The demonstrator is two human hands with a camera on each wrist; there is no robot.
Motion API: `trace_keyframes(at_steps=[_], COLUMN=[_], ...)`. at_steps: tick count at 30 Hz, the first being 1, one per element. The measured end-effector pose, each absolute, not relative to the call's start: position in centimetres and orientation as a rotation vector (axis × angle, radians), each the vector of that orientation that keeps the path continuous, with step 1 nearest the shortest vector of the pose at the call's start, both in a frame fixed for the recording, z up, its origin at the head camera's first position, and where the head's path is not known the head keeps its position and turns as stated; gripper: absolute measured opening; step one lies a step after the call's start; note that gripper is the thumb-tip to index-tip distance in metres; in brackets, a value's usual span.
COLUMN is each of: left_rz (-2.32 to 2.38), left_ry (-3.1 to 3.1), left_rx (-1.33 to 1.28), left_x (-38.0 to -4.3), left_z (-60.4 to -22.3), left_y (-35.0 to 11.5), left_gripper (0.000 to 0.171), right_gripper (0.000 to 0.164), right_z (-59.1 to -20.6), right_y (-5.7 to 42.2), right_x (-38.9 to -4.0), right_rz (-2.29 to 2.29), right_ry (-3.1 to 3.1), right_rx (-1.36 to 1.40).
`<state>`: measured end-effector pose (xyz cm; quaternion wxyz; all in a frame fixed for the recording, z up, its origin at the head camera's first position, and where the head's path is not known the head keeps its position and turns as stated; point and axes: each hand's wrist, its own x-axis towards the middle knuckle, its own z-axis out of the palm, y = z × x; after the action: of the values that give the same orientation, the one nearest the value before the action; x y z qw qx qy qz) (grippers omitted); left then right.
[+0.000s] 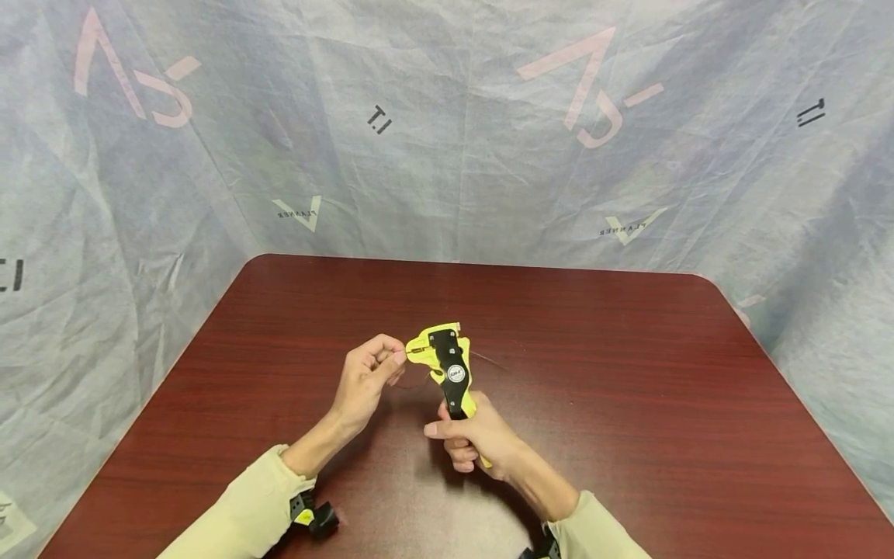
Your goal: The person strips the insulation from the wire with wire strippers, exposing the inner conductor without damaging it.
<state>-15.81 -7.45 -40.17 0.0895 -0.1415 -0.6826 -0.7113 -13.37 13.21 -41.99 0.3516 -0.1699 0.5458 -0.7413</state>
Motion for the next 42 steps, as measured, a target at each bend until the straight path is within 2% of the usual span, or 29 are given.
trace_keyframes(at_steps=[5,16,42], left_rz=[-2.108,-2.110,-2.117], left_ry=[-2.046,-2.031,-2.019], left_rx=[-0.393,-0.426,-0.418], left_x=[-15.9,-15.9,-15.8], left_z=[-40.2,-39.8,-39.7], left_y=[-7.4,-7.4,-7.6], left_gripper=[0.010,0.013,0.013], right_gripper=[0.026,0.015,0.010], right_z=[-41.9,-41.8,-41.9], right_y=[13.4,14.1,14.7], right_x=[-13.4,-13.6,-13.7], right_rz=[-1.924,-1.927,-1.930], right_ry=[1.373,1.264,1.264], right_rx=[-0.398,-0.551,-0.649])
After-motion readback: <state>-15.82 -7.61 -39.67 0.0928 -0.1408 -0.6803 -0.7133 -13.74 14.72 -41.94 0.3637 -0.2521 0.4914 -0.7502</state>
